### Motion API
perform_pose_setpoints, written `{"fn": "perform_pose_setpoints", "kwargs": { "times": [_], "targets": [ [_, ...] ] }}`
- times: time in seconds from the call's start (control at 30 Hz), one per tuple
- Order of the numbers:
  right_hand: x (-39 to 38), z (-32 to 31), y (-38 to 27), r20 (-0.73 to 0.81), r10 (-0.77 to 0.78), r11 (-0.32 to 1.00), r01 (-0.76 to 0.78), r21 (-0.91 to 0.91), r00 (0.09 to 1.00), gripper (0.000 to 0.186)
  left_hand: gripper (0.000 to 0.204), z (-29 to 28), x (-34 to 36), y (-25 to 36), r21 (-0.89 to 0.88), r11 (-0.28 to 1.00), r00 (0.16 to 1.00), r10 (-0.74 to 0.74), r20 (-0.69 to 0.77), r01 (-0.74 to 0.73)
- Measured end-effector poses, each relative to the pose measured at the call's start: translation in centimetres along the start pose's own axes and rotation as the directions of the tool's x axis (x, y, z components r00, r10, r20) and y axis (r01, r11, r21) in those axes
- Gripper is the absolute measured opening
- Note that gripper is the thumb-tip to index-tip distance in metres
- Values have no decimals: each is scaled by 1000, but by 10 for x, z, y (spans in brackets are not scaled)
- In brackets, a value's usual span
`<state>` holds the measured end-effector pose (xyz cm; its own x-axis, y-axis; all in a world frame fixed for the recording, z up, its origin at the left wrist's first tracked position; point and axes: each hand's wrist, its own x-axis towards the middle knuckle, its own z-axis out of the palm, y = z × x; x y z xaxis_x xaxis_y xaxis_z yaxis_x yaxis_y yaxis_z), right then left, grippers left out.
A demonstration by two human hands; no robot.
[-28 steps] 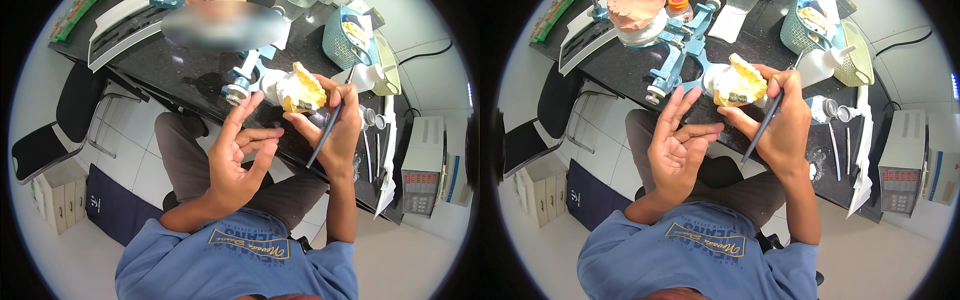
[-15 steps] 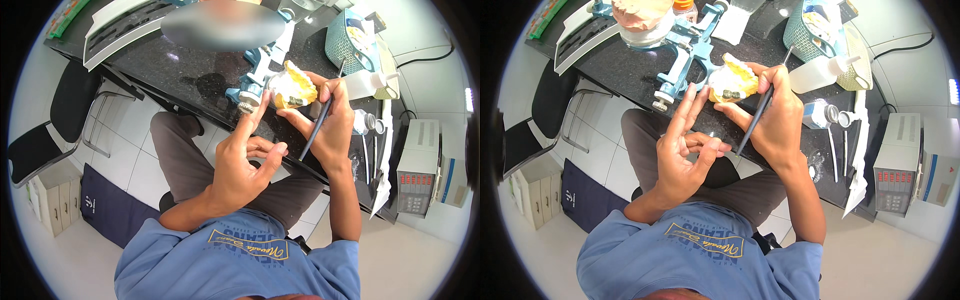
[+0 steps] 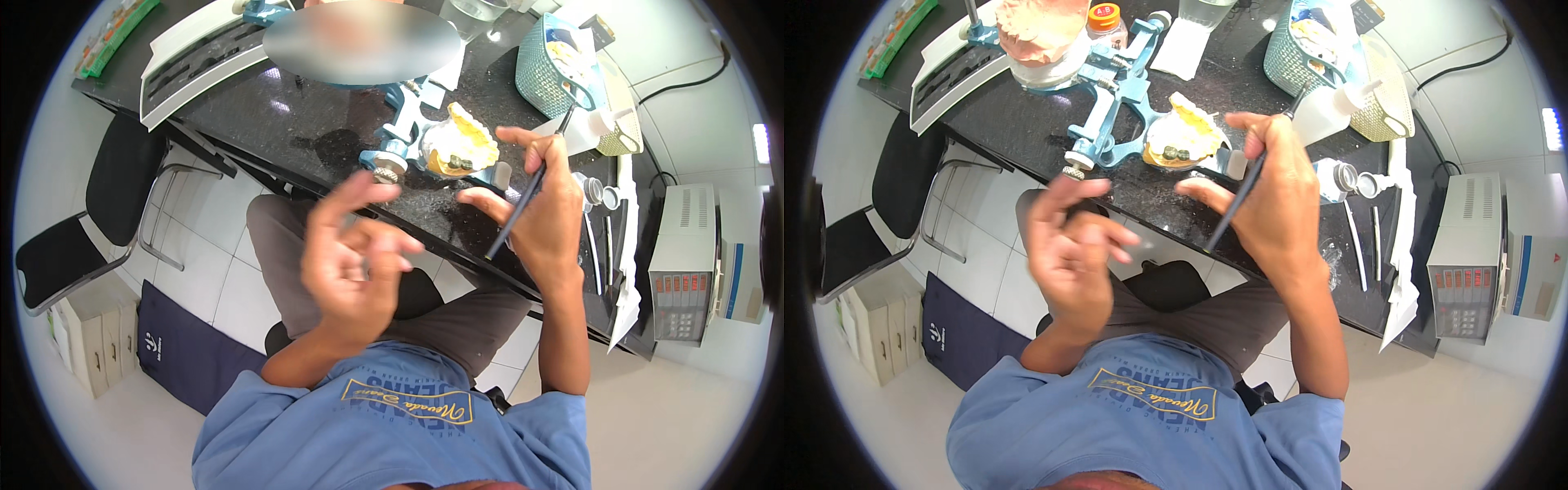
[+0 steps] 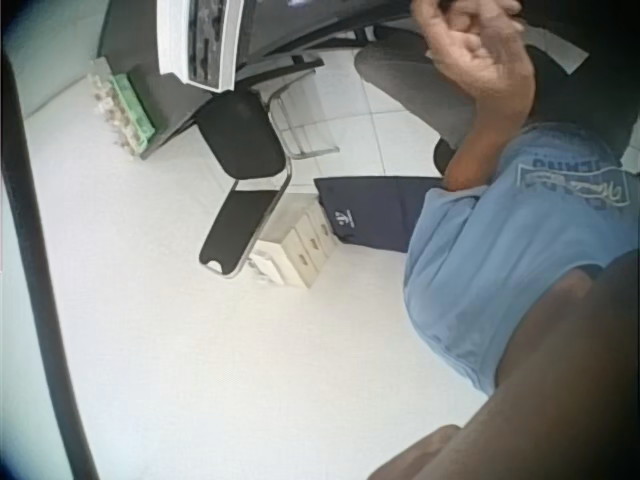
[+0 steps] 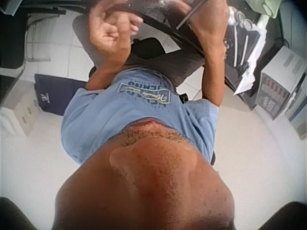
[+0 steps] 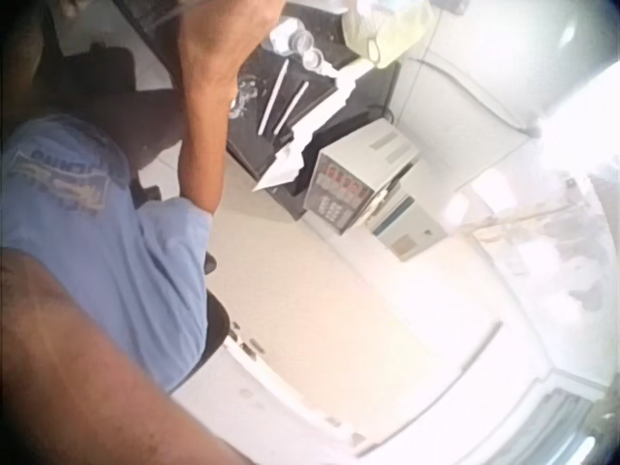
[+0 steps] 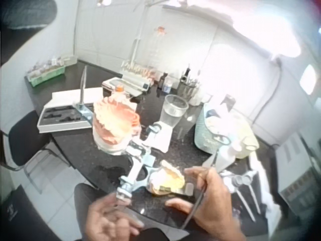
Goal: The person holds a plaster dental model and uses a small brush to apply a dark liquid coating to specific teeth surfaces, occasionally wiping the model with a paper towel and comparing the fit against an articulator.
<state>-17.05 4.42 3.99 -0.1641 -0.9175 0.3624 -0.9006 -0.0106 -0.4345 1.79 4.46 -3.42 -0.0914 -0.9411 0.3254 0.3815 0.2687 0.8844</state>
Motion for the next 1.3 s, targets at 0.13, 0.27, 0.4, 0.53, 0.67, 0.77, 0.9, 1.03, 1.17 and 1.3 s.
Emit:
{"fn": "perform_pose_setpoints", "kwargs": {
  "times": [0.13,0.27,0.4,0.53,0.67,0.77,0.9,1.03,1.17,1.3],
  "targets": [
    [-14,-13,18,-9,-16,1000,16,-3,1000,48,48,-16,41,7,-9,985,975,168,-147,-171],
    [-11,-16,18,84,5,1000,-7,21,996,41,51,-14,76,8,-226,971,996,67,-60,-79],
    [-10,-15,21,103,48,989,-62,133,993,38,61,-8,93,5,-342,939,993,15,117,26],
    [-9,-12,20,103,1,995,-11,101,995,37,56,-9,106,7,-405,907,979,-30,203,112],
    [-11,-10,26,81,-6,991,-4,134,997,37,51,-3,111,5,-445,887,983,-51,179,127],
    [-12,-18,20,70,51,984,-63,169,996,36,52,-2,115,3,-422,905,991,12,135,46],
    [-15,-28,26,-118,-8,925,52,377,993,37,58,-1,119,22,-350,935,983,111,146,-53],
    [-19,-36,18,-105,111,599,18,800,988,37,65,3,119,42,-167,979,957,156,244,-117],
    [-28,-46,15,-203,181,545,74,835,962,37,60,15,115,67,-21,984,931,172,322,-175],
    [-35,-60,5,-299,238,450,168,877,924,36,58,25,110,88,9,969,870,218,442,-247]
  ]
}}
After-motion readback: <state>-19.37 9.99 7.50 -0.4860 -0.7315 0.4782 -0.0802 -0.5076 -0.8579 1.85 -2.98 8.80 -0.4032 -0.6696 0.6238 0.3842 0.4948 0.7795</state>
